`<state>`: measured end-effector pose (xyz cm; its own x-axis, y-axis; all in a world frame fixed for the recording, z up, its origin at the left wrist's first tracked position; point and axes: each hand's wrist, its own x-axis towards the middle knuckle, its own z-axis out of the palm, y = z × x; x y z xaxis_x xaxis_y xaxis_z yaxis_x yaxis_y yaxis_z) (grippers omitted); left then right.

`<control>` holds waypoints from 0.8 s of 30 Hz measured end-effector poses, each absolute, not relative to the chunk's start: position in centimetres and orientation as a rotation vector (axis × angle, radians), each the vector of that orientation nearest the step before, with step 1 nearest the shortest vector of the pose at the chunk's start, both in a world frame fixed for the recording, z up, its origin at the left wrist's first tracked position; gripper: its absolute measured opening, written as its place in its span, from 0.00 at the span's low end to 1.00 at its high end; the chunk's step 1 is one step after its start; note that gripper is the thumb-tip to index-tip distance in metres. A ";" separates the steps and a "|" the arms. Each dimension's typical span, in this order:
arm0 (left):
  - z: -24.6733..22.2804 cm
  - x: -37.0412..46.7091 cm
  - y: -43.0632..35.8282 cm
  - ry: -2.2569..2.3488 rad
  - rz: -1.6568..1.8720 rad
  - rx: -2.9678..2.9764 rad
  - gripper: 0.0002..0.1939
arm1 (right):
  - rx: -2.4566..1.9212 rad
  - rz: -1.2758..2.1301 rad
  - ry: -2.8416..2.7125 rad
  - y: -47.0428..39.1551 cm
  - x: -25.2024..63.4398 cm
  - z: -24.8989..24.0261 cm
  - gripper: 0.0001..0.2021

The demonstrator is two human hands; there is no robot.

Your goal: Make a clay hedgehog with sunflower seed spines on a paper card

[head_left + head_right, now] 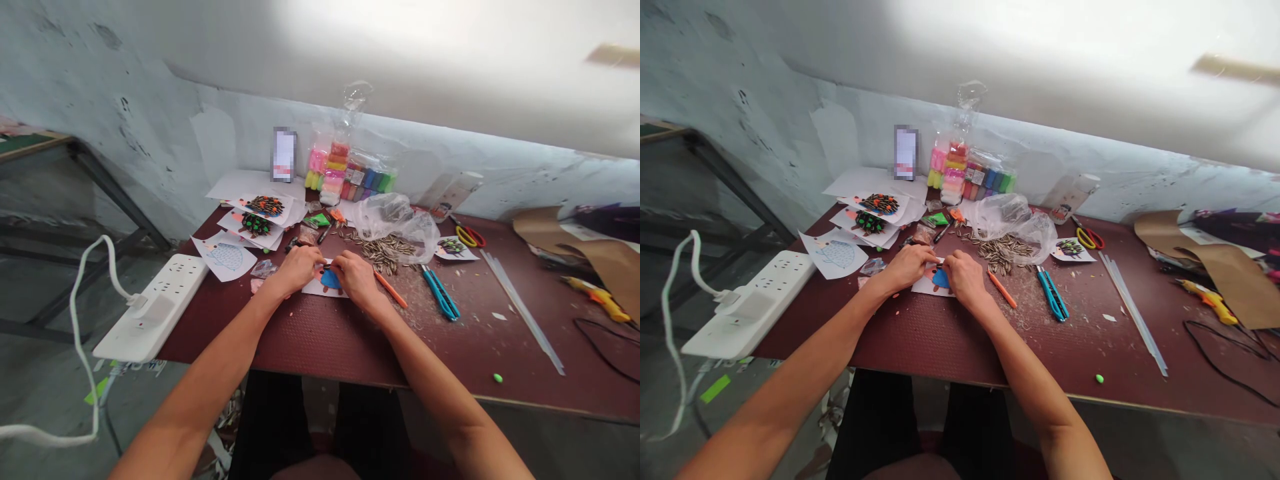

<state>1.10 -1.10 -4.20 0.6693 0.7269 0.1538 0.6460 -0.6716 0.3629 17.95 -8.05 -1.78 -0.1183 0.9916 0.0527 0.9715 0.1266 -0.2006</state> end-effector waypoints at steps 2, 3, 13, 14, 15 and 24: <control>-4.3 1.1 -1.1 1.095 0.430 2.598 0.16 | -1.966 0.174 -2.204 -8.2 18.1 -1.7 0.10; -4.3 1.0 -1.1 1.096 0.439 2.594 0.16 | -1.969 0.164 -2.185 -8.3 18.2 -1.7 0.10; -4.3 1.3 -1.0 1.115 0.435 2.590 0.19 | -2.200 0.071 -2.045 -4.2 20.8 -0.5 0.17; -4.2 1.3 -1.0 1.116 0.429 2.594 0.19 | -2.217 0.078 -2.073 -3.4 20.8 -0.5 0.18; -4.2 1.3 -1.0 1.116 0.425 2.595 0.19 | -2.228 0.076 -2.096 -2.6 20.6 -0.5 0.19; -3.9 1.4 -1.1 1.116 0.422 2.584 0.19 | -2.353 0.053 -2.068 2.5 19.5 -1.6 0.19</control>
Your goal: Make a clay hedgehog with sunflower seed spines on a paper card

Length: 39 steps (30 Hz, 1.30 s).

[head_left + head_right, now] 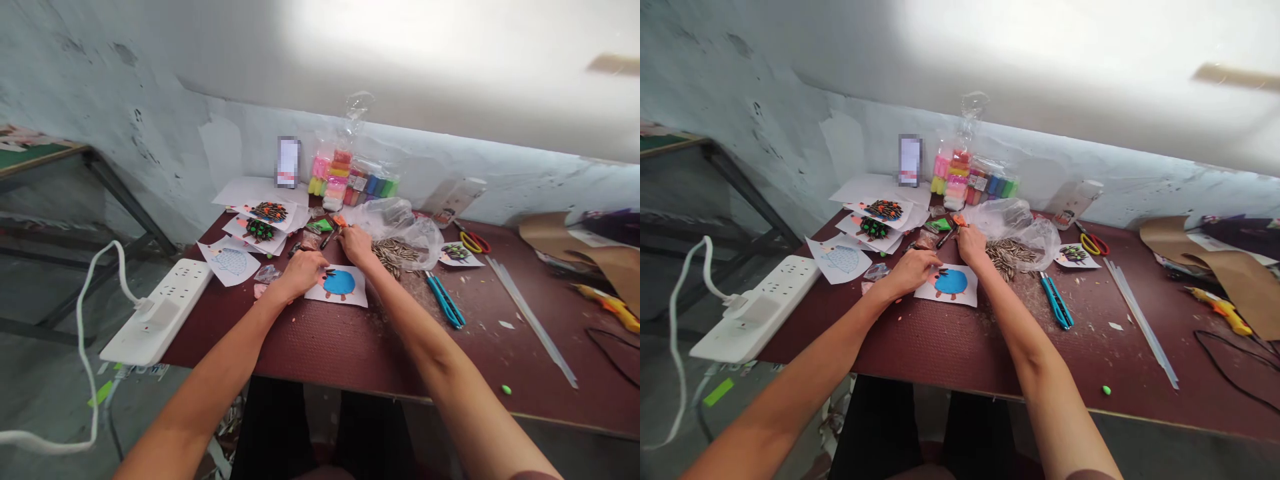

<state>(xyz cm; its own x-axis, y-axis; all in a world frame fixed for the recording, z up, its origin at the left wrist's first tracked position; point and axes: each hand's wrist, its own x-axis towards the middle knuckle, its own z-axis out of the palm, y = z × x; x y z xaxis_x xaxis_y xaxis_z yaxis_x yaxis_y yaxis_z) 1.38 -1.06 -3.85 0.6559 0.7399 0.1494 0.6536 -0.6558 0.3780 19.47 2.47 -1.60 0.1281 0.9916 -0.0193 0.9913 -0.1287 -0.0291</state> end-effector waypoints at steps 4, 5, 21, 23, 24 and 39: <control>-3.7 1.4 -1.1 1.117 0.412 2.581 0.19 | -2.348 0.074 -2.060 2.8 19.6 -1.6 0.19; -3.8 1.4 -1.1 1.118 0.419 2.580 0.19 | -2.345 0.078 -2.063 2.7 19.6 -1.5 0.19; -3.8 1.3 -1.1 1.097 0.411 2.605 0.19 | -2.122 0.168 -1.985 -1.7 20.8 -0.6 0.11; -3.8 1.3 -1.1 1.101 0.410 2.612 0.19 | -2.065 0.280 -1.997 -3.0 21.1 -0.8 0.08; -3.8 1.3 -1.1 1.103 0.415 2.614 0.19 | -2.046 0.304 -2.000 -3.5 21.3 -0.9 0.07; -4.3 1.2 -0.9 1.077 0.467 2.597 0.18 | -1.903 0.349 -1.991 -5.8 21.1 -1.8 0.09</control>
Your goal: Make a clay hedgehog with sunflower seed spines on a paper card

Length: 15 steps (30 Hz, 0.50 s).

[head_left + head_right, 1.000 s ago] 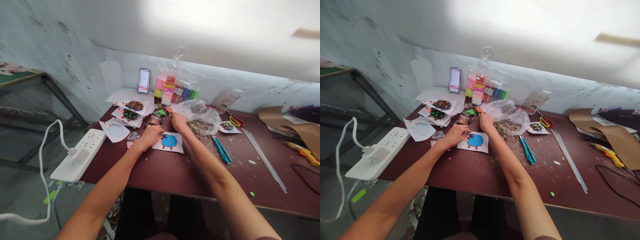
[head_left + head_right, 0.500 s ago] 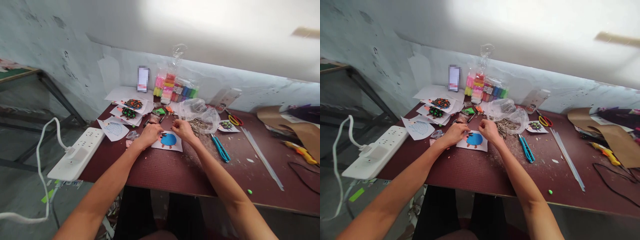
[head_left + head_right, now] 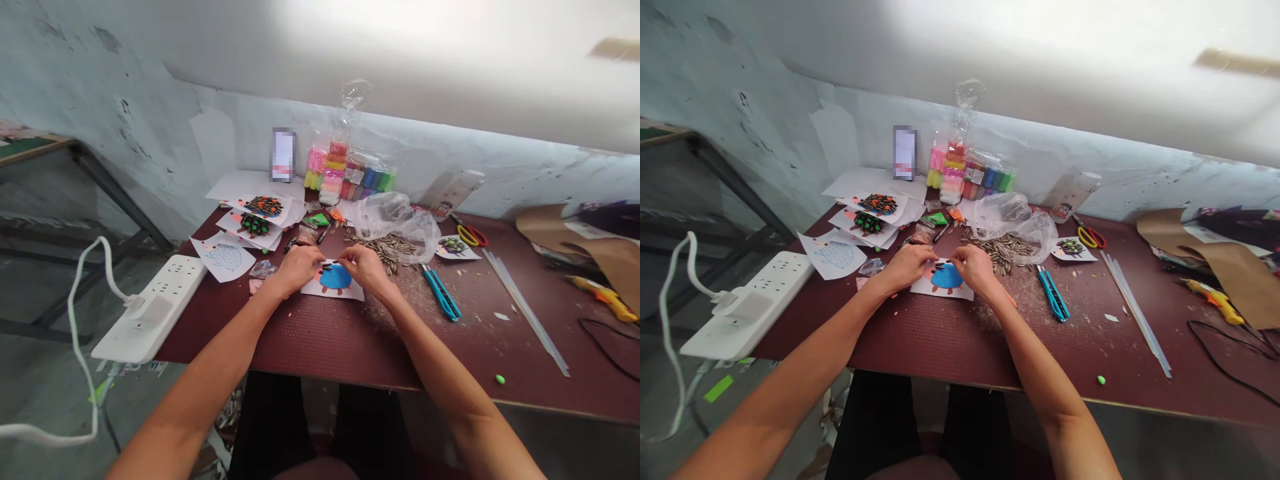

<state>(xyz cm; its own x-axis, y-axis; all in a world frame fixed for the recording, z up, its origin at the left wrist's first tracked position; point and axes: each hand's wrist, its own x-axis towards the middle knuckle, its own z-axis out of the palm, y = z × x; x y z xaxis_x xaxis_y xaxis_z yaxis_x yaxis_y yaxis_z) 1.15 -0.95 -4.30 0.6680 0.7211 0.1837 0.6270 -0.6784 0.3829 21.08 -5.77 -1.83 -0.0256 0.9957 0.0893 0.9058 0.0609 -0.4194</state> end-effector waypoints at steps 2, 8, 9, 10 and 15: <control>-4.1 1.2 -1.0 1.085 0.445 2.597 0.19 | -1.911 0.374 -1.971 -5.9 20.8 -2.1 0.09; -3.7 1.2 -1.2 1.105 0.397 2.591 0.20 | -1.901 0.384 -1.970 -5.9 20.6 -2.9 0.10; -3.7 1.2 -1.2 1.104 0.401 2.594 0.20 | -1.894 0.386 -1.971 -5.8 20.6 -3.0 0.10; -3.7 1.2 -1.2 1.103 0.407 2.598 0.20 | -1.890 0.386 -1.971 -5.8 20.6 -3.0 0.10; -4.0 1.2 -1.2 1.100 0.432 2.607 0.20 | -1.910 0.362 -1.982 -5.8 20.4 -3.1 0.09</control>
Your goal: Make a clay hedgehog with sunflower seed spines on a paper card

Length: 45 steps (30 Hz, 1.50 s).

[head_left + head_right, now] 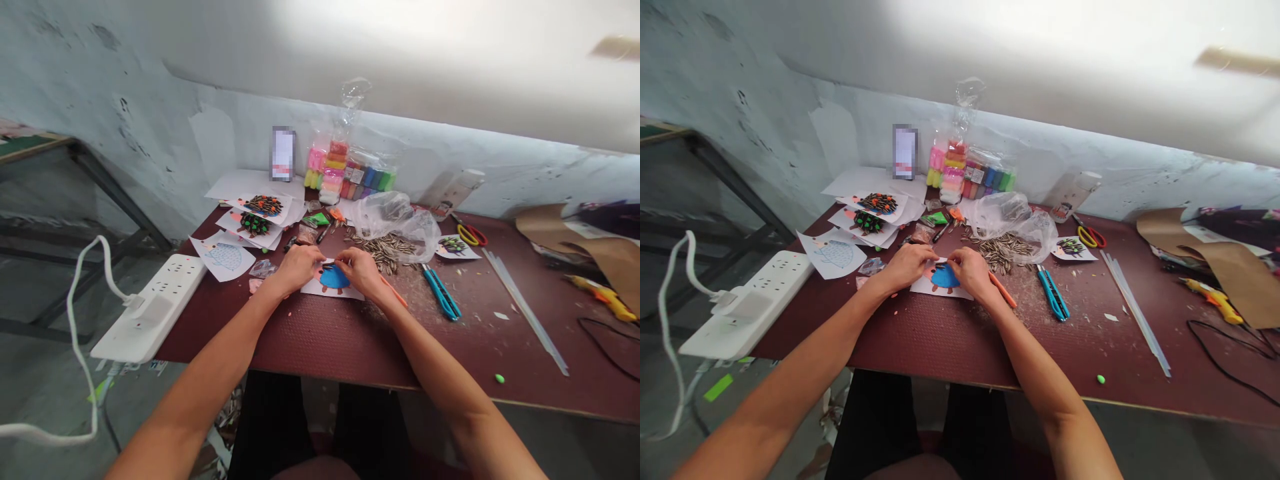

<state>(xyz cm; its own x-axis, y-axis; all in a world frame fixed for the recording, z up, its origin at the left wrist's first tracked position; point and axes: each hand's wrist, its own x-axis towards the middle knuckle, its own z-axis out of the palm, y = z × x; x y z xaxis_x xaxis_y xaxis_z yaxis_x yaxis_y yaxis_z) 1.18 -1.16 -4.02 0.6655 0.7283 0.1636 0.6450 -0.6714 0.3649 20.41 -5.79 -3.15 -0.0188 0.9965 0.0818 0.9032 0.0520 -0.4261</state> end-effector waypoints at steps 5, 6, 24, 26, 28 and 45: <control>-3.8 1.3 -1.2 1.104 0.412 2.598 0.21 | -1.924 0.330 -2.013 -5.8 20.2 -2.9 0.08; -3.8 1.3 -1.2 1.109 0.399 2.597 0.21 | -1.927 0.326 -2.020 -5.9 20.1 -2.9 0.08; -3.8 1.2 -1.1 1.109 0.394 2.609 0.21 | -1.923 0.318 -2.074 -5.9 19.8 -2.8 0.09; -3.9 1.2 -1.0 1.100 0.401 2.611 0.21 | -1.929 0.319 -2.067 -5.9 20.0 -2.7 0.10; -4.0 1.2 -1.0 1.096 0.414 2.613 0.21 | -1.917 0.305 -2.052 -5.9 20.4 -2.6 0.12; -4.0 1.3 -1.0 1.104 0.435 2.617 0.20 | -2.111 0.115 -2.059 1.3 19.8 -1.5 0.16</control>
<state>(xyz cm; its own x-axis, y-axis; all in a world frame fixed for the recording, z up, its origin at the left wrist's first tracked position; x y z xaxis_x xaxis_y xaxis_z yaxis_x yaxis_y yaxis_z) 1.32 -1.03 -4.01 0.6649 0.7274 0.1693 0.6472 -0.6744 0.3555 19.77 1.26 -1.50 0.0319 0.9965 0.0768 0.9818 -0.0169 -0.1892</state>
